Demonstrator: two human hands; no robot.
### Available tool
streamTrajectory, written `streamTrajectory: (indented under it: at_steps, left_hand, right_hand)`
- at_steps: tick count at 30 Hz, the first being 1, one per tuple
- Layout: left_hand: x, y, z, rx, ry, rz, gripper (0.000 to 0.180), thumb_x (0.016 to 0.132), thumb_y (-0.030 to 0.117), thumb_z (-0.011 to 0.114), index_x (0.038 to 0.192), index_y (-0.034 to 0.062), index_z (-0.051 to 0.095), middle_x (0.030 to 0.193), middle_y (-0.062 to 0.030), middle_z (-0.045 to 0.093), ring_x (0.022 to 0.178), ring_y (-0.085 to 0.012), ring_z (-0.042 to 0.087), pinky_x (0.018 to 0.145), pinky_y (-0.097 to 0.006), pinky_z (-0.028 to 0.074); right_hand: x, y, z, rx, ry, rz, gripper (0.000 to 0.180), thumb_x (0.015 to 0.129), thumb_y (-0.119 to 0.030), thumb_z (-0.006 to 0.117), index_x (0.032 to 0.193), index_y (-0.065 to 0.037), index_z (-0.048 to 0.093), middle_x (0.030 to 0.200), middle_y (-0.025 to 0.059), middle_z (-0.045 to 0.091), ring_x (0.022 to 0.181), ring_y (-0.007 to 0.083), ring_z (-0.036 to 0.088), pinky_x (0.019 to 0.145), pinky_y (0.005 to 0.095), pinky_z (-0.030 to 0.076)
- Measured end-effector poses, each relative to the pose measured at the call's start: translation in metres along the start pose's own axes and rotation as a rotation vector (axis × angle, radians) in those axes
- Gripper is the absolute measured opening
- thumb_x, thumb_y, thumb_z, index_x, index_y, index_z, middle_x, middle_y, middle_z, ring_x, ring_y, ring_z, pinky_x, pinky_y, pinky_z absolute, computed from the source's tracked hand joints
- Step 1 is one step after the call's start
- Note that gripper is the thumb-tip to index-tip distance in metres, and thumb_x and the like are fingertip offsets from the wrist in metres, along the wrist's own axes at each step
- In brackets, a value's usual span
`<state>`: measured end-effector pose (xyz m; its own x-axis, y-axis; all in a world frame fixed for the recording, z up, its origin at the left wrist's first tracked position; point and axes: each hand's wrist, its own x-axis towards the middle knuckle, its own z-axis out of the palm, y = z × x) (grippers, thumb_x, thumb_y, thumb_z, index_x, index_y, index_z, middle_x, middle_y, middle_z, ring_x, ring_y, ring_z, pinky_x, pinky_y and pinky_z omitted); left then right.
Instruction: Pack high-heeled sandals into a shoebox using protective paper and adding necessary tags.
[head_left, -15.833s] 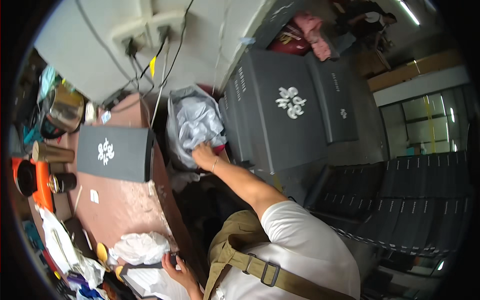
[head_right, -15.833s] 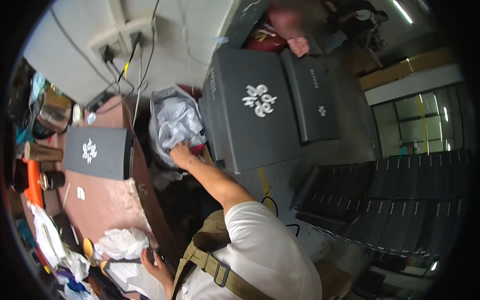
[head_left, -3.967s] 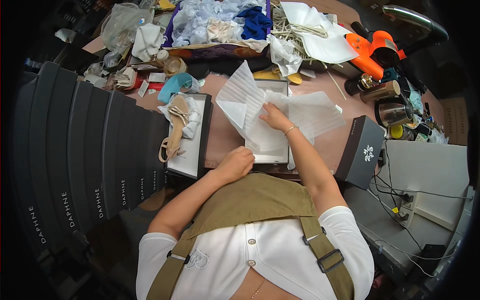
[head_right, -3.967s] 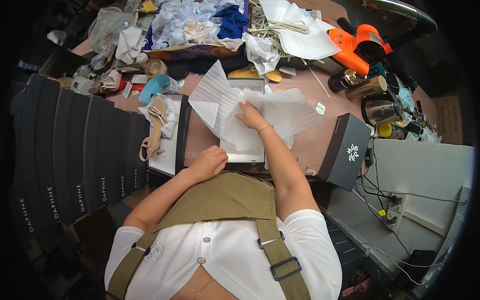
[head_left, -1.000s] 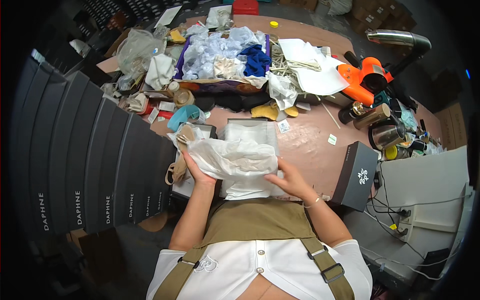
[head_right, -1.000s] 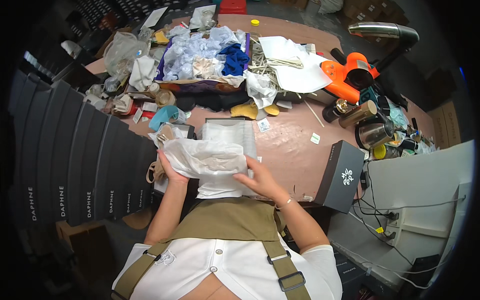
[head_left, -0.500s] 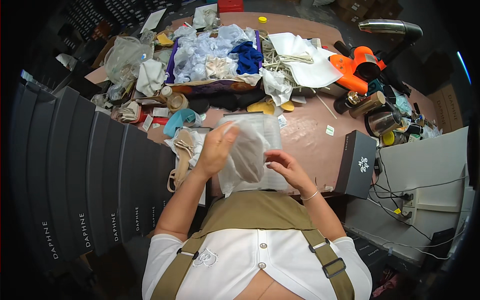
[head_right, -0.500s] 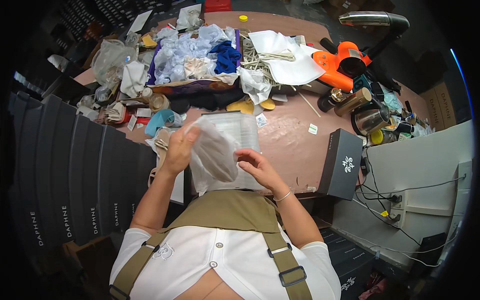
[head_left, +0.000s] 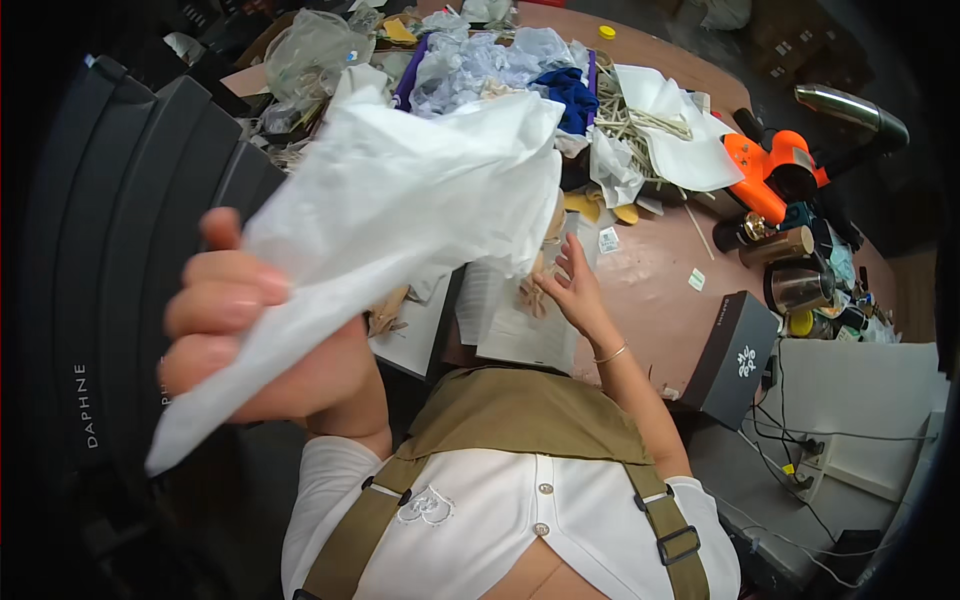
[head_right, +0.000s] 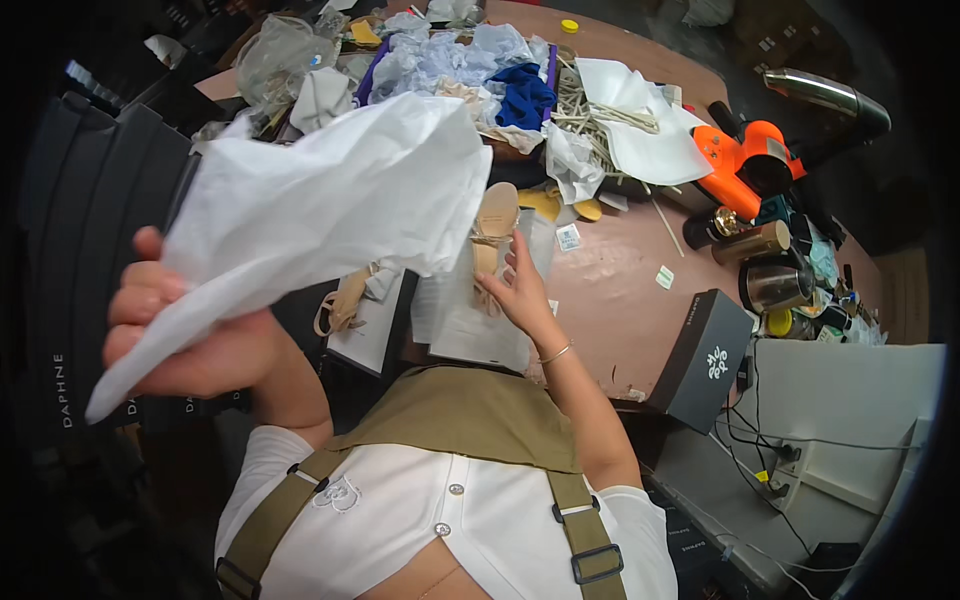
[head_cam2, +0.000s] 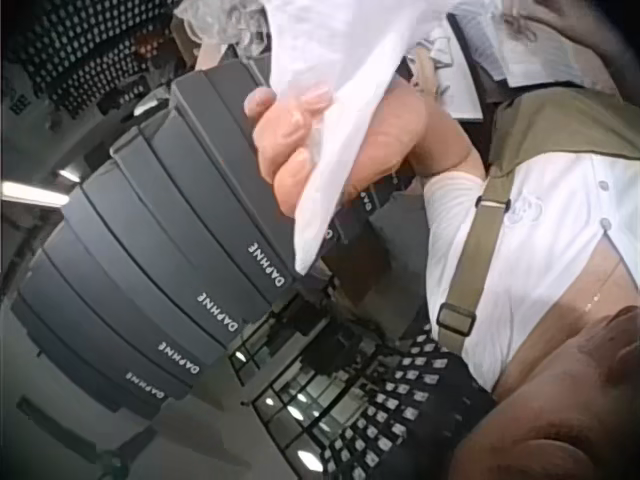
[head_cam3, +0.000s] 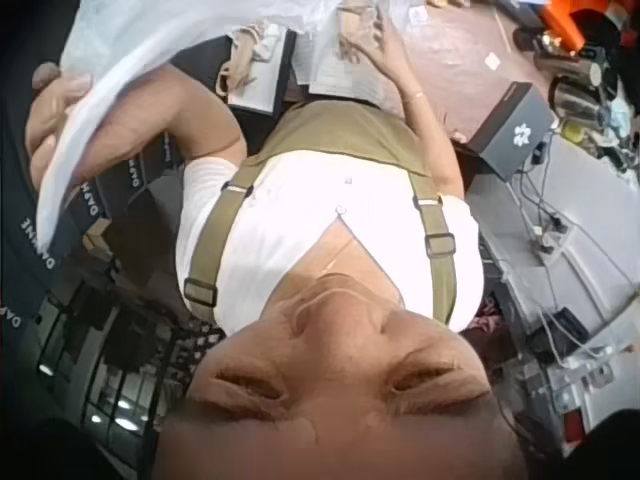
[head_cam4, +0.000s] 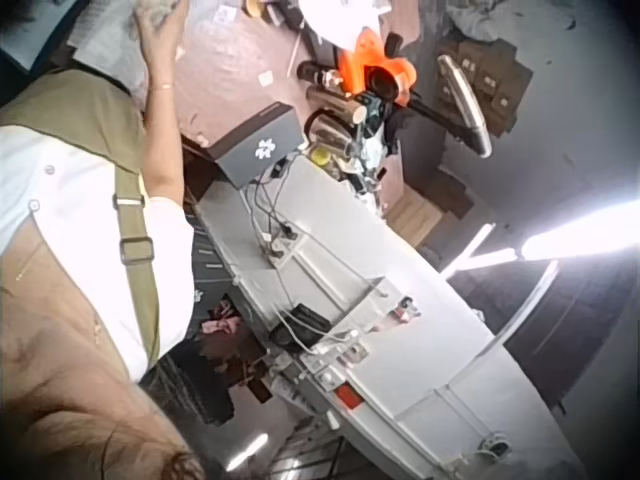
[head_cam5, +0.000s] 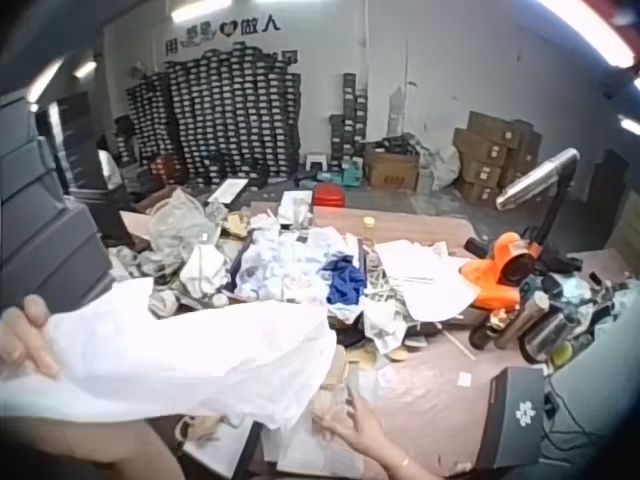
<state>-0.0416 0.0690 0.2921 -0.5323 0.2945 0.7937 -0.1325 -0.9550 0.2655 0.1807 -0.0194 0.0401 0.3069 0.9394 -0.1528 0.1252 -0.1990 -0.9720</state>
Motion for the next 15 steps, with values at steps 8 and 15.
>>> streamTrajectory:
  at_steps: [8, 15]
  left_hand:
    - [-0.222, 0.017, -0.104, 0.163, -1.788, -1.115, 0.024, 0.093, 0.024, 0.050, 0.097, 0.0020, 0.061, 0.100, -0.0181, 0.060, 0.088, -0.0378, 0.060, 0.076, -0.046, 0.048]
    - [-0.309, -0.043, -0.114, 0.527, -2.408, -0.992, 0.028, 0.091, 0.019, 0.046, 0.109, 0.0061, 0.063, 0.114, -0.0181, 0.062, 0.098, -0.0337, 0.064, 0.077, -0.045, 0.052]
  right_hand:
    - [0.027, 0.081, 0.054, -0.146, 0.119, -0.071, 0.039, 0.096, -0.027, 0.052, 0.128, -0.005, 0.047, 0.106, 0.0115, 0.058, 0.089, 0.0214, 0.059, 0.072, 0.0350, 0.051]
    - [0.041, 0.158, 0.037, 0.364, -0.074, 0.170, 0.049, 0.084, -0.019, 0.067, 0.125, -0.004, 0.048, 0.091, 0.0046, 0.060, 0.079, 0.0134, 0.056, 0.069, 0.0293, 0.048]
